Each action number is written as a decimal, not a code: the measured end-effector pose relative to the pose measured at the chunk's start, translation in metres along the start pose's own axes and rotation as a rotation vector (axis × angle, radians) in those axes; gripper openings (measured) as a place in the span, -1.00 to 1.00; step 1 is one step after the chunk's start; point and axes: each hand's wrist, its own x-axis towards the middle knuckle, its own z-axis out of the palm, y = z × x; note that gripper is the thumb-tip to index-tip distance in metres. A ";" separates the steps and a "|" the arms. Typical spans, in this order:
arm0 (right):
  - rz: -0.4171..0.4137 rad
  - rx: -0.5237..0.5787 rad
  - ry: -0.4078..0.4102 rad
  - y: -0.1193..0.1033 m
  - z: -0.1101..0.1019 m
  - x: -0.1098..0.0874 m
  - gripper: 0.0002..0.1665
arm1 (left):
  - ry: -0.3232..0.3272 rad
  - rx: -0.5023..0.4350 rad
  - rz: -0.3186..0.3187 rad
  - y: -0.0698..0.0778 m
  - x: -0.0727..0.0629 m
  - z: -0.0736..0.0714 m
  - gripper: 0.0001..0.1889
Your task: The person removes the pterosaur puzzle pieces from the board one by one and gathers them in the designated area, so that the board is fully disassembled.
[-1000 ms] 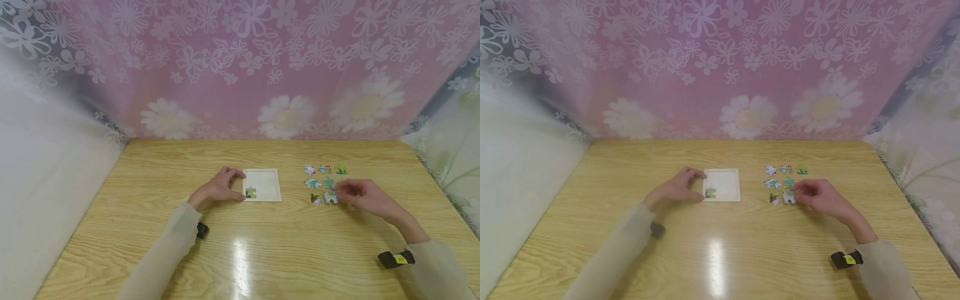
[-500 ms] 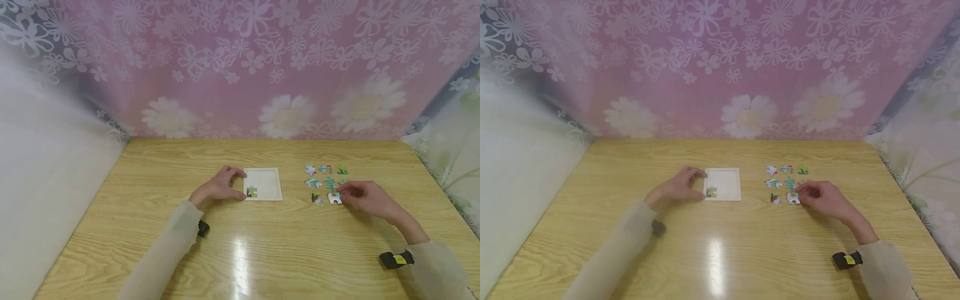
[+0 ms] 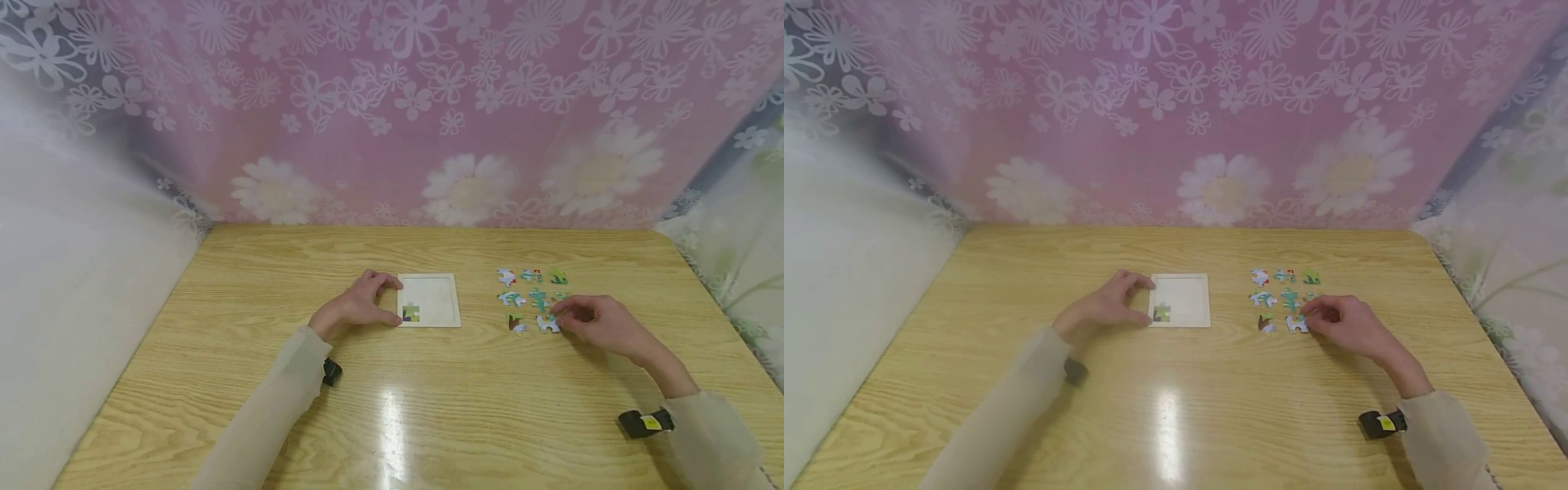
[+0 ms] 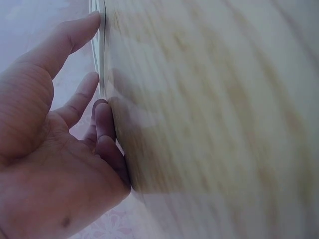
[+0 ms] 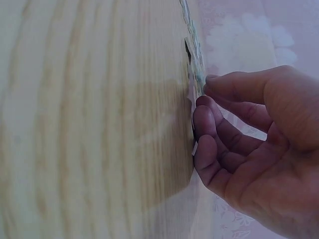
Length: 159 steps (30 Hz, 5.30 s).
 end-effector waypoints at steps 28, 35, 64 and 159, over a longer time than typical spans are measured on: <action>-0.216 0.064 0.091 -0.066 0.047 0.043 -0.70 | -0.007 0.008 0.010 0.001 0.000 0.000 -0.37; -0.252 0.055 0.079 -0.082 0.063 0.058 -0.73 | -0.011 0.001 0.006 0.000 0.000 -0.001 -0.37; -0.313 0.049 -0.062 -0.137 0.109 0.102 -0.77 | -0.002 0.011 0.002 0.002 0.002 -0.001 -0.36; 0.038 0.108 0.150 -0.007 -0.005 -0.010 -0.68 | -0.010 -0.003 0.009 0.001 0.002 0.000 -0.38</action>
